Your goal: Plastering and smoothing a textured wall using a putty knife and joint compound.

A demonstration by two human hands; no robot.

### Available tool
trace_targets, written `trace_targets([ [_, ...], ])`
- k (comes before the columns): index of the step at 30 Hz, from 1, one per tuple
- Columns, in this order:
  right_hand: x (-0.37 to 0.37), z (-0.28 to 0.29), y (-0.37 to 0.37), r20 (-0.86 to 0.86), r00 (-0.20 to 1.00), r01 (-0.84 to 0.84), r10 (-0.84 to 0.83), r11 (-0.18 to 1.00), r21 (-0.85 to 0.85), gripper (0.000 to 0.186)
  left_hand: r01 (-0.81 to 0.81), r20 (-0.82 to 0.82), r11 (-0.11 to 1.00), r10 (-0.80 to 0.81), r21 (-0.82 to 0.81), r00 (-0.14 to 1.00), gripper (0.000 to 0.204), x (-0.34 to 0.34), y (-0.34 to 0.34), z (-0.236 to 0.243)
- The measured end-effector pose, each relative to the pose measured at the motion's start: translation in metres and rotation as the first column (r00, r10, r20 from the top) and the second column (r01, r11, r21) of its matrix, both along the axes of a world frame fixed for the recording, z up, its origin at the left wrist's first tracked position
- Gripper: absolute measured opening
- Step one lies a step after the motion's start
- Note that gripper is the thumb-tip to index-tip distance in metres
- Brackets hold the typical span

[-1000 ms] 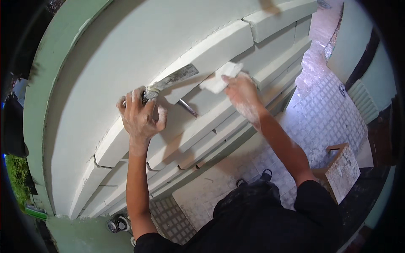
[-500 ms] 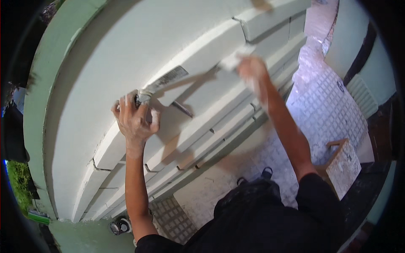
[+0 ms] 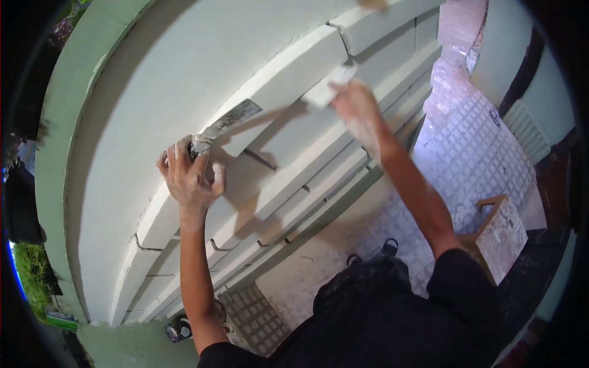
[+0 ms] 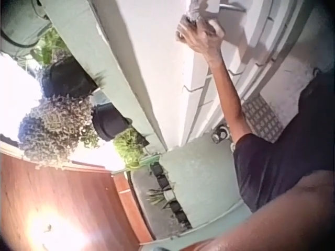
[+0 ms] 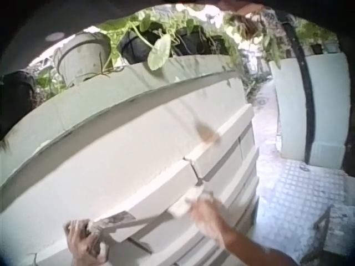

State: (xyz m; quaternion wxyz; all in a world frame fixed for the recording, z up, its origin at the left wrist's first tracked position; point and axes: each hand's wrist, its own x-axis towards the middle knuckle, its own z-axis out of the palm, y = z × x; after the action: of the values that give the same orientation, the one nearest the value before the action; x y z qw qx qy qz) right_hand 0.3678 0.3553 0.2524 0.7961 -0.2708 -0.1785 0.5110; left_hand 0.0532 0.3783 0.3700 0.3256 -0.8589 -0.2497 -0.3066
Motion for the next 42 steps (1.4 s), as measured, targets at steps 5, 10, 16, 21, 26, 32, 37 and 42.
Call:
trace_targets([
  [5, 0.033, 0.02, -0.001, -0.08, 0.997, 0.031, -0.021, 0.992, 0.123, 0.038, 0.006, -0.002, 1.0, -0.006, 0.007, 1.0, 0.033, -0.004, 0.0, -0.002],
  [10, -0.007, 0.016, -0.01, -0.029, 0.999, -0.028, 0.03, 0.998, 0.051, 0.037, 0.002, -0.001, 1.0, -0.002, 0.003, 1.0, 0.03, -0.006, 0.0, -0.004],
  [16, 0.014, 0.005, -0.006, -0.084, 0.996, 0.003, 0.001, 0.999, 0.047, 0.036, 0.0, -0.007, 1.0, -0.001, -0.014, 1.0, 0.028, -0.002, -0.003, -0.003],
  [21, -0.02, 0.007, -0.03, -0.07, 0.987, -0.145, 0.148, 0.988, 0.049, 0.039, 0.018, -0.013, 1.0, -0.017, 0.014, 1.0, 0.031, -0.006, 0.002, -0.002],
  [26, -0.017, -0.047, -0.074, 0.084, 0.982, -0.165, 0.168, 0.986, -0.038, 0.04, 0.022, -0.005, 1.0, -0.022, 0.004, 1.0, 0.032, -0.006, 0.0, 0.002],
  [32, -0.008, -0.194, -0.164, 0.035, 0.909, -0.365, 0.415, 0.834, -0.414, 0.041, 0.106, 0.058, 0.994, -0.106, -0.003, 0.993, 0.027, 0.002, -0.012, -0.001],
  [37, -0.03, -0.246, -0.264, -0.045, 0.981, -0.172, 0.188, 0.742, -0.648, 0.048, 0.187, 0.114, 0.978, -0.176, -0.097, 0.978, 0.033, 0.006, -0.057, -0.028],
  [42, -0.006, -0.305, -0.357, 0.405, 0.906, 0.32, 0.125, 0.424, -0.847, 0.039, 0.374, 0.313, 0.817, -0.252, -0.438, 0.916, 0.018, 0.033, -0.066, -0.069],
])
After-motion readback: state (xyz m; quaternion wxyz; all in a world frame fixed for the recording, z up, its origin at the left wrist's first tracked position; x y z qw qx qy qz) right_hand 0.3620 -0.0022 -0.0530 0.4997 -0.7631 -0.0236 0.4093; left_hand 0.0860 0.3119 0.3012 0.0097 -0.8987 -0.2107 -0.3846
